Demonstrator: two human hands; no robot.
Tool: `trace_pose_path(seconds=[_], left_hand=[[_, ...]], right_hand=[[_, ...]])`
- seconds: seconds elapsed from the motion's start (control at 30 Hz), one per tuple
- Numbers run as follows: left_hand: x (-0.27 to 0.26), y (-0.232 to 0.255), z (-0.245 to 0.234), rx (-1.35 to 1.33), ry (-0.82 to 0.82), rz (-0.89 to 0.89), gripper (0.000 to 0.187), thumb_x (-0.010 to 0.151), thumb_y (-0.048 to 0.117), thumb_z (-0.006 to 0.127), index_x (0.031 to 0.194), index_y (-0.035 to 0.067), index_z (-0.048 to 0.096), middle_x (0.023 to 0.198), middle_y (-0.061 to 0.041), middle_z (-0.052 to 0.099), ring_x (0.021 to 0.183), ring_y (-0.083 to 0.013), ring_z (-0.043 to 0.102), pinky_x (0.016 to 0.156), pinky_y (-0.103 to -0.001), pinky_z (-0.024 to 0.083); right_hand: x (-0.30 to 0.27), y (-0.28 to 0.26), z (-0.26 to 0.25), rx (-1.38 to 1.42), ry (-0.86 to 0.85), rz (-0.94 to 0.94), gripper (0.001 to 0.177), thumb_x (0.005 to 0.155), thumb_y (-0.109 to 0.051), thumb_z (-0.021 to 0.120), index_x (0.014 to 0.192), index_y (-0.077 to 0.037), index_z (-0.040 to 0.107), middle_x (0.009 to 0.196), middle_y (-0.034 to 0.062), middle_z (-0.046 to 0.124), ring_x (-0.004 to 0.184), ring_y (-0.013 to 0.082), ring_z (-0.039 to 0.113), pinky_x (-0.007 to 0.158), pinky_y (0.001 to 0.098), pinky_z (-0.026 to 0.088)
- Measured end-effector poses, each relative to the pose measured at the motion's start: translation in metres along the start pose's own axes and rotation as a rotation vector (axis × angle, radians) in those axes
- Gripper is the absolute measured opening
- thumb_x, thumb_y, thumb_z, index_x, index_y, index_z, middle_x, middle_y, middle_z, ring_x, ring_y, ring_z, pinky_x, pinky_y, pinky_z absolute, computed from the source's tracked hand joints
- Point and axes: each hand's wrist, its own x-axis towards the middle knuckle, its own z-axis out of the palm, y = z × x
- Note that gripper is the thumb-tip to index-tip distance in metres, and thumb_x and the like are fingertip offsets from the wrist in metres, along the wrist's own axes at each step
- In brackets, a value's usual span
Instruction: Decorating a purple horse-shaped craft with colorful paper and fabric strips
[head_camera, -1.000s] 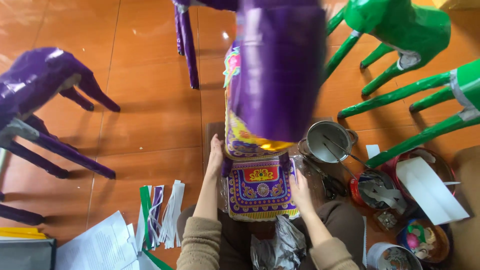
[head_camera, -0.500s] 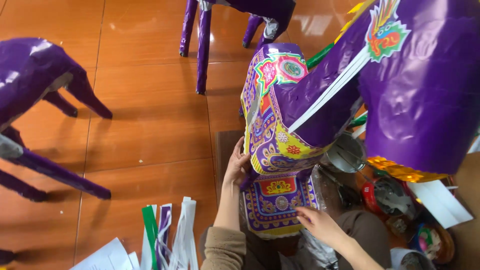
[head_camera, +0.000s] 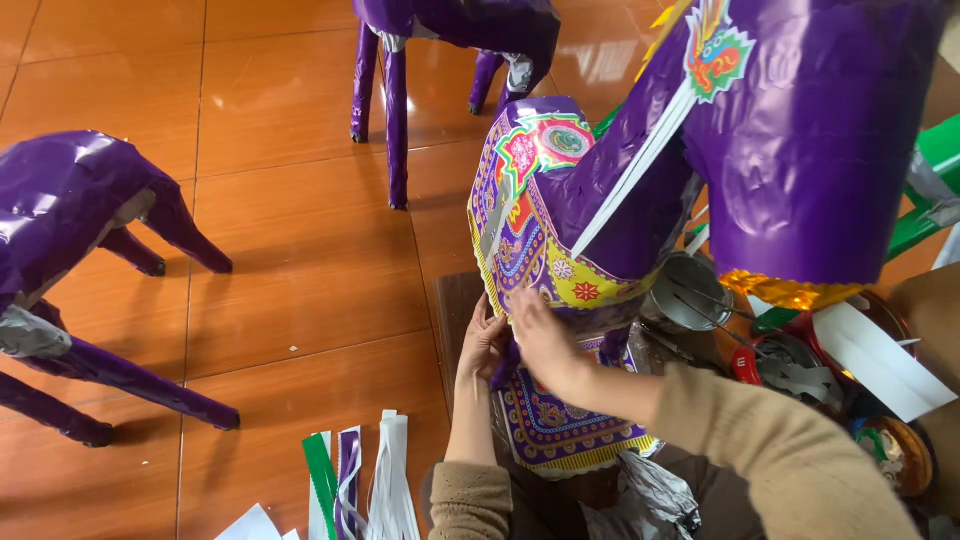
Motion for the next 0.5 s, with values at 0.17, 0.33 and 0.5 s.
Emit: trace_pose_path(seconds=[0.17, 0.33, 0.5], left_hand=[[-0.005, 0.001, 0.006, 0.162, 0.104, -0.043, 0.099, 0.071, 0.008, 0.079, 0.153, 0.012, 0.024, 0.100, -0.021, 0.071, 0.096, -0.0267, 0.069, 0.091, -0.046, 0.054], [-0.016, 0.005, 0.005, 0.365, 0.427, -0.070, 0.082, 0.076, 0.005, 0.075, 0.148, 0.012, 0.036, 0.091, -0.011, 0.067, 0.084, -0.0215, 0.065, 0.075, -0.033, 0.056], [-0.037, -0.020, -0.033, 0.551, 0.521, 0.148, 0.051, 0.090, 0.008, 0.060, 0.139, 0.001, 0.045, 0.112, -0.025, 0.068, 0.095, -0.0269, 0.068, 0.082, -0.035, 0.058]], right_hand=[[-0.017, -0.066, 0.013, 0.495, 0.176, -0.377, 0.066, 0.095, -0.051, 0.052, 0.139, -0.003, 0.047, 0.147, 0.0195, 0.042, 0.139, 0.0377, 0.033, 0.117, 0.0577, 0.018], [-0.067, -0.104, 0.088, 1.310, 0.018, -0.286, 0.042, 0.090, -0.016, 0.064, 0.128, 0.000, 0.054, 0.127, 0.0191, 0.055, 0.114, 0.0312, 0.054, 0.103, 0.0436, 0.038], [-0.103, -0.135, 0.199, 1.987, 0.092, 0.263, 0.040, 0.098, -0.025, 0.034, 0.111, -0.014, 0.070, 0.118, 0.0072, 0.070, 0.108, 0.0198, 0.067, 0.096, 0.0328, 0.052]])
